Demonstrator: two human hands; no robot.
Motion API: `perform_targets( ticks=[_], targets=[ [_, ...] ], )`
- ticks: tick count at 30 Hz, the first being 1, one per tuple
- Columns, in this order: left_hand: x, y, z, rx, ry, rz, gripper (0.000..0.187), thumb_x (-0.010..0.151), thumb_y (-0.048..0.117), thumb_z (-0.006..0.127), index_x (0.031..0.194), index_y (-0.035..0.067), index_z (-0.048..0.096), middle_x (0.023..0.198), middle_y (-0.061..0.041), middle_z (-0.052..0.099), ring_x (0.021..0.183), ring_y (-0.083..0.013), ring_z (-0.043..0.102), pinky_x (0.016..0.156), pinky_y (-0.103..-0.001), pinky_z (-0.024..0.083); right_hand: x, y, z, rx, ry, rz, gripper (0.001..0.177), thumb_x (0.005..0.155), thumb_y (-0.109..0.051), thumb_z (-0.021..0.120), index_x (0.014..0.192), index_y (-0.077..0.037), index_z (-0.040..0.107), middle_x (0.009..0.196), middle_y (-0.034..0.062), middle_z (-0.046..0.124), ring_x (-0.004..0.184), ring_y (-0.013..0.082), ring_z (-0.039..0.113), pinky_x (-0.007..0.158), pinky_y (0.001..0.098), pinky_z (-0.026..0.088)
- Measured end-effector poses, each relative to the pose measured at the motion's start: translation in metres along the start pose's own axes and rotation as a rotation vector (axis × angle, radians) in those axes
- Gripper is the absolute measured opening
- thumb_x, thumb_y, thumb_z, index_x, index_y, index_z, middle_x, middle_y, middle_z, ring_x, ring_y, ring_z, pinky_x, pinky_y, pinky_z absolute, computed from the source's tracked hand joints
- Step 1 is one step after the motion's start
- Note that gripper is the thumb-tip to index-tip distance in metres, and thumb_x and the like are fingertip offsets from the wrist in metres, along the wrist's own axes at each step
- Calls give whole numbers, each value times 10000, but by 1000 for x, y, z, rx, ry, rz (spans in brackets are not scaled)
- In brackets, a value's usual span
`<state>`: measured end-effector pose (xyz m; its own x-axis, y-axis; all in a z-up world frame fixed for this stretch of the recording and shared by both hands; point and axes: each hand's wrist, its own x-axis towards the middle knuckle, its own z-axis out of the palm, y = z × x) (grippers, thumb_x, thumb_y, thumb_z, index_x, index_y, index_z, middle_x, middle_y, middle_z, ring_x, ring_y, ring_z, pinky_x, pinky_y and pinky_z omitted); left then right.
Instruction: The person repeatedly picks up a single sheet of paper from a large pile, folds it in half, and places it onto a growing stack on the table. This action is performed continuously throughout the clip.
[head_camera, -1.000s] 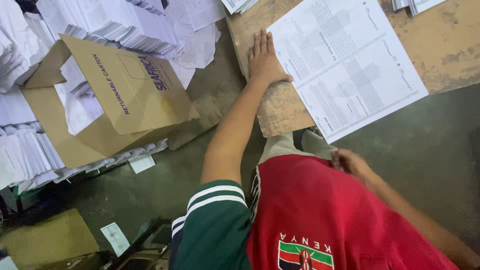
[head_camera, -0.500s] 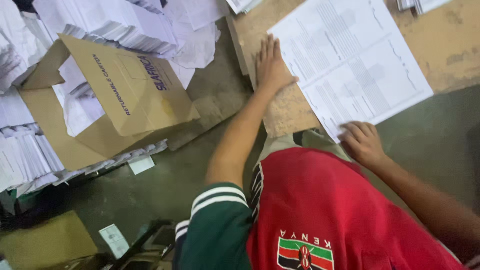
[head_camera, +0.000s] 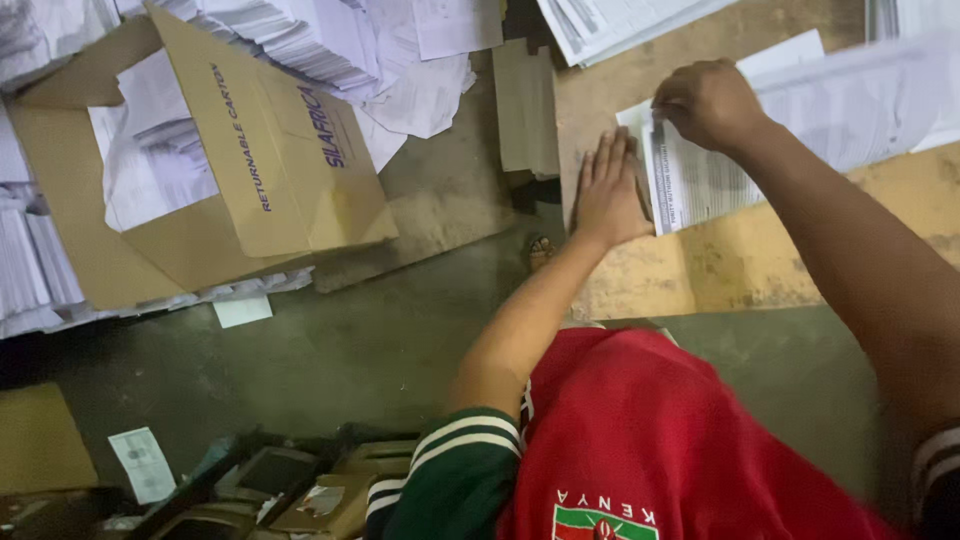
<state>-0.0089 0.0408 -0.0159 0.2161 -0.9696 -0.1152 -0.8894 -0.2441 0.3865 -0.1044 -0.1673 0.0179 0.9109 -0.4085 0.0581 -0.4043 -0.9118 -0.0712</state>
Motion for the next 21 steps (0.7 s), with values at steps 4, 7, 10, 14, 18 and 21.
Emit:
perform_targets(
  ticks=[4, 7, 10, 14, 18, 21],
  targets=[
    [-8, 4, 0, -54, -53, -43, 1504, 581, 858, 884, 1612, 32, 164, 1729, -175, 150, 1625, -332, 94, 1350, -520, 67, 43, 12, 65, 279, -221, -63, 214, 931, -345, 773, 1060, -184, 830, 1075, 31, 796, 938, 257, 738, 791, 394, 549],
    [-17, 7, 11, -149, 93, -65, 1419, 577, 714, 913, 1602, 21, 219, 1724, -166, 213, 1635, -341, 156, 1357, -543, 128, 41, 17, 86, 354, -198, -87, 176, 916, -311, 798, 1032, -185, 837, 1076, 41, 796, 962, 256, 737, 806, 391, 550],
    [-27, 12, 4, -235, 193, -73, 1359, 586, 608, 893, 1574, -45, 226, 1695, -232, 226, 1614, -400, 198, 1345, -567, 188, 33, 15, 84, 404, -153, -56, 117, 895, -243, 849, 968, -153, 831, 1051, 49, 790, 924, 240, 725, 765, 387, 544],
    [-19, 6, 4, 180, -64, 9, 1469, 745, 906, 940, 1662, 109, 114, 1750, -135, 59, 1632, -311, 49, 1331, -515, 50, 36, 7, 70, 466, -152, 37, 36, 901, -158, 829, 936, -148, 825, 1066, 25, 794, 907, 180, 729, 742, 337, 549],
    [-16, 1, -6, 81, -35, 79, 1286, 748, 820, 885, 1623, 105, 270, 1735, -115, 158, 1630, -291, 109, 1348, -494, 86, 34, 13, 78, 425, -99, 30, 158, 872, -189, 862, 999, -101, 830, 1009, 88, 792, 833, 242, 733, 688, 376, 542],
    [-15, 0, -2, 80, -70, 56, 1322, 729, 791, 917, 1640, 119, 236, 1745, -101, 119, 1633, -276, 83, 1341, -480, 72, 31, 16, 85, 387, -111, 37, 171, 852, -244, 869, 943, -116, 802, 947, 49, 764, 816, 241, 697, 681, 377, 508]
  ],
)
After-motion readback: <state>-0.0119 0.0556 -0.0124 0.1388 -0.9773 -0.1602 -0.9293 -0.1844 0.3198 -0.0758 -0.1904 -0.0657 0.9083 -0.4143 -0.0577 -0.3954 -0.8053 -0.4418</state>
